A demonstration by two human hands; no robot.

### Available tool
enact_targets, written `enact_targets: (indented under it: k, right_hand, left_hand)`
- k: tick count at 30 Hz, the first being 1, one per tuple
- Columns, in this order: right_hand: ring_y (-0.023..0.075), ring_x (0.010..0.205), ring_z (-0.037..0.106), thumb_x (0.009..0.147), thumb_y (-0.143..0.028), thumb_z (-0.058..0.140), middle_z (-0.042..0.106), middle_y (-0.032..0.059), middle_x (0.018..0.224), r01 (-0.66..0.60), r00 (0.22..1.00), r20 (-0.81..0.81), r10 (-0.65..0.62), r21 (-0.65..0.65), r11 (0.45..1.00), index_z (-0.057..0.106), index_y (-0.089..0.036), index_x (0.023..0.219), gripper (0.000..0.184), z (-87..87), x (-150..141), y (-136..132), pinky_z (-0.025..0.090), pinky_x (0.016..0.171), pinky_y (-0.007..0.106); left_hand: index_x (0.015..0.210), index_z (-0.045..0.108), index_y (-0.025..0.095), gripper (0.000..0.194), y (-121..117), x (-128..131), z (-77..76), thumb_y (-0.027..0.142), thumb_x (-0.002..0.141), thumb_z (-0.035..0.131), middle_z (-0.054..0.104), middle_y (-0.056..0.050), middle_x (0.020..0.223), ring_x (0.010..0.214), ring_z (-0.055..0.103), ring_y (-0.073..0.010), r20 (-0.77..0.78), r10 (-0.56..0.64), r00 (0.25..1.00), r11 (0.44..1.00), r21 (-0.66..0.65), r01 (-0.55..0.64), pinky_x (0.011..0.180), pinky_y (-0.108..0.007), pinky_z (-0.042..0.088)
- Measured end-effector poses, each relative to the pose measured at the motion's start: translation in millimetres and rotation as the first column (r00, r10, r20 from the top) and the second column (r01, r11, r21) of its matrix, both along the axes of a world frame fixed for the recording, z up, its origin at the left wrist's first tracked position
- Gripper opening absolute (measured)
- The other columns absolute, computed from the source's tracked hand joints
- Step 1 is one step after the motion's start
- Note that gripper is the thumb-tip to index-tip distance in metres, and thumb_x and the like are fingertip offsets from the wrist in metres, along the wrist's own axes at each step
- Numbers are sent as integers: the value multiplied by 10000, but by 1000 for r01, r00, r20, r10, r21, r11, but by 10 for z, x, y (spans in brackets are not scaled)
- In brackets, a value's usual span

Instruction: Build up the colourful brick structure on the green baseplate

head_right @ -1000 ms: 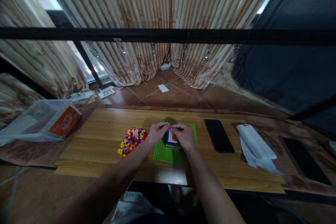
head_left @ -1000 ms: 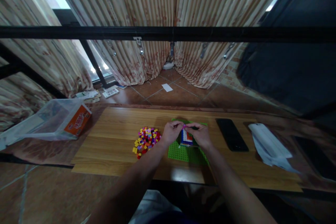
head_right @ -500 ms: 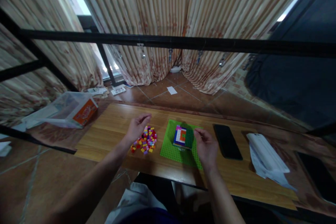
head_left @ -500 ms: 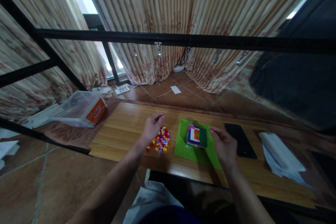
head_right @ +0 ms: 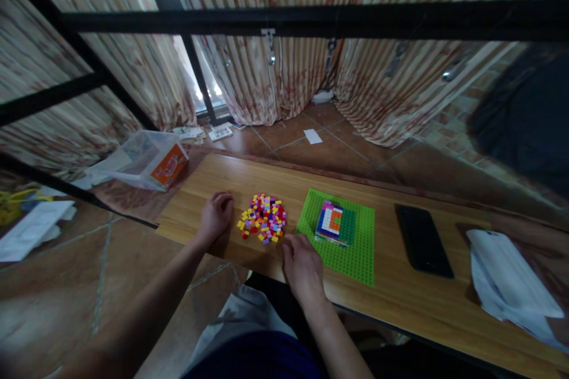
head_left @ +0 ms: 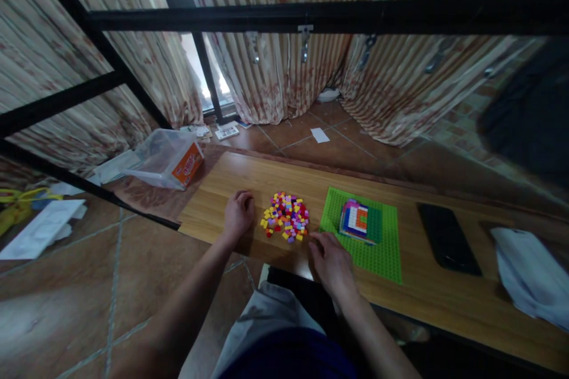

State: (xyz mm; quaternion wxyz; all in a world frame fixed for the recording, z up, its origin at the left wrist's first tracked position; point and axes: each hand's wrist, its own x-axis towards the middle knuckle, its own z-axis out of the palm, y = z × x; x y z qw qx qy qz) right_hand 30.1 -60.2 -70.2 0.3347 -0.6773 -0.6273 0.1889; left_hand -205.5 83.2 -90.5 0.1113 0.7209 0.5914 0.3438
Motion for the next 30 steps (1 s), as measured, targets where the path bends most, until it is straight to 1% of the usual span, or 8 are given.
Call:
enact_targets:
  k: [6,10,13,16,20,23,26,30]
  right_hand:
    - [234,834,630,928,-269,435,673,66,977,1,982,189,6,-40,999,677,-259,979,248,-41,-59,212,453,659,345]
    - [209,797,624,933,-275,441,667,49,945,14,979,202,-9,-27,1000,683,-272,936,243,-45,-74,233,427,630,319]
    - [213,824,632,920,-291,462,679,50,937,20,994,111,-17,-24,1000,688,-261,895,229,-8,-59,211,448,686,326]
    - [212,781,641,878,-345,534,704,47,904,66,992,-105,-71,-46,997,686,-241,873,184,57,-4,151,471,710,334]
    - [195,713,648,811,-405,635,717,29,810,179,884,-427,-191,-70,981,681,-232,847,183,171,182,70,500,678,317]
    - [184,686,649,749,-409,706,714,22,768,247,791,-572,-218,-27,969,683,-221,815,200,270,426,89,516,653,309]
    - [203,745,680,700,-406,742,749,47,852,368,738,-608,-293,-1,930,716,-208,899,282,356,724,183,547,698,343]
    - [260,842,704,723,-436,694,766,92,916,452,815,-426,-392,45,891,754,-183,902,316,399,1068,358,547,812,419]
  left_hand:
    - [934,693,184,215,35,2,6,233,861,496,667,-109,1080,1043,624,-239,-3,2,1000,1000,-12,-2,937,-383,510]
    - [931,691,187,213,24,0,7,240,865,496,667,-103,1063,1033,626,-237,5,2,1000,1000,-21,-2,931,-383,509]
    - [929,689,193,207,29,-2,3,243,864,499,665,-103,1070,1032,627,-237,8,-5,1000,1000,-20,5,928,-373,508]
    - [923,688,196,199,38,-8,-6,245,859,505,666,-98,1067,1032,629,-232,17,-5,1000,1000,-13,5,925,-358,508]
    - [918,688,195,204,43,-15,-16,254,861,502,667,-99,1072,1030,633,-233,17,-3,1000,1000,-4,3,915,-348,511]
    - [922,689,189,217,44,-16,-17,269,867,494,668,-105,1071,1030,634,-242,16,-1,1000,1000,-6,1,920,-358,511]
    - [921,690,186,229,48,-17,-13,279,870,487,669,-109,1062,1019,635,-250,8,5,1000,1000,-8,-5,926,-375,510]
    - [919,690,183,231,57,-18,-5,275,865,485,670,-109,1057,1002,640,-247,5,1,1000,1000,-7,-1,914,-372,517]
